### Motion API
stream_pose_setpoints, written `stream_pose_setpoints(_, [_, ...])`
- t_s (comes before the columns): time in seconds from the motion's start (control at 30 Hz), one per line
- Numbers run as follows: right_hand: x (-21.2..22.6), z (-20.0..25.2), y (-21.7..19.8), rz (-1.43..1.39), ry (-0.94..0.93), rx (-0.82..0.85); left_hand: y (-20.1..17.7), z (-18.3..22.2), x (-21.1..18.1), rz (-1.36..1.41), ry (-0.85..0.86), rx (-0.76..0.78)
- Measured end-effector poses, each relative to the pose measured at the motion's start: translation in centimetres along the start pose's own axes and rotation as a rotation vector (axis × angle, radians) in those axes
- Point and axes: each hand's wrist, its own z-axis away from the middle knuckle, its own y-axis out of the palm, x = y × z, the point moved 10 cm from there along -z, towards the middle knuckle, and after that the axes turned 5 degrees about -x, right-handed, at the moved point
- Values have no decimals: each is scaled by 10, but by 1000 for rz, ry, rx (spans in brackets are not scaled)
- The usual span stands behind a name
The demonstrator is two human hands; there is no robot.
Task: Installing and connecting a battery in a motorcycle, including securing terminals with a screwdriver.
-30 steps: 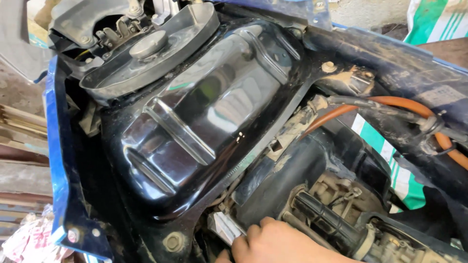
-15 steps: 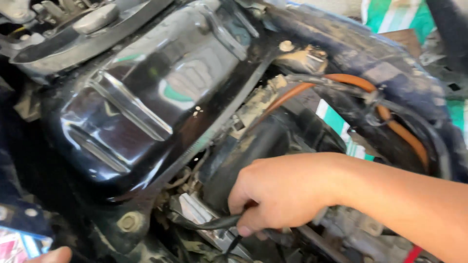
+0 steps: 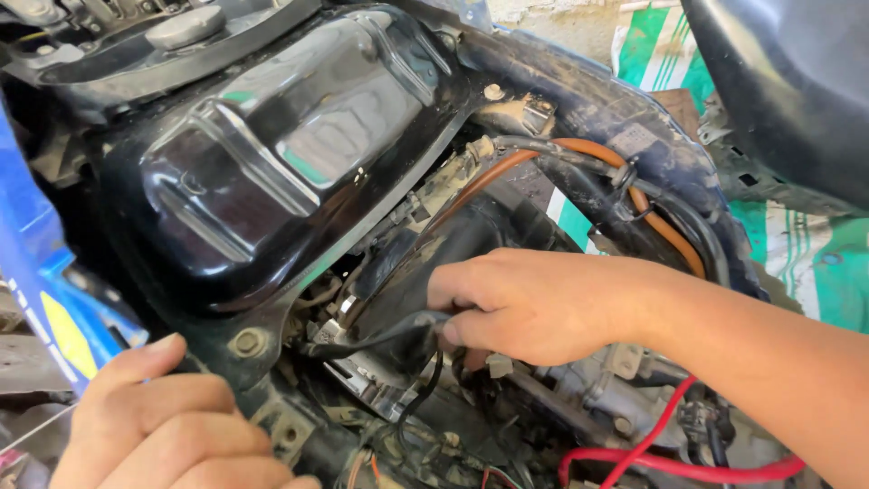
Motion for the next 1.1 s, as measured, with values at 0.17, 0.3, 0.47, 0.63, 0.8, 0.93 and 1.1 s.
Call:
stream_pose_setpoints(0.17, [3,10,-1,182,164,-177,-21,-19,-49,42,235,-225])
stream_pose_setpoints(0.3, [7,5,24,195,140,-143,-19,-16,-46,27,196,-164])
stream_pose_setpoints(0.47, [8,15,1,-85,183,-431,-26,-14,-56,99,201,-300])
stream_pose_setpoints(0.63, [16,29,-1,-37,192,-557,-30,-11,-60,159,262,-314])
stream_pose_setpoints(0.8, [19,18,46,113,48,-272,-38,-10,-77,172,326,-260])
stream_pose_setpoints(0.93, [31,82,-1,271,-135,-537,-40,-4,-71,171,345,-215])
stream_pose_setpoints(1.1, [20,242,-8,462,-211,-1052,-34,8,-70,159,365,-261])
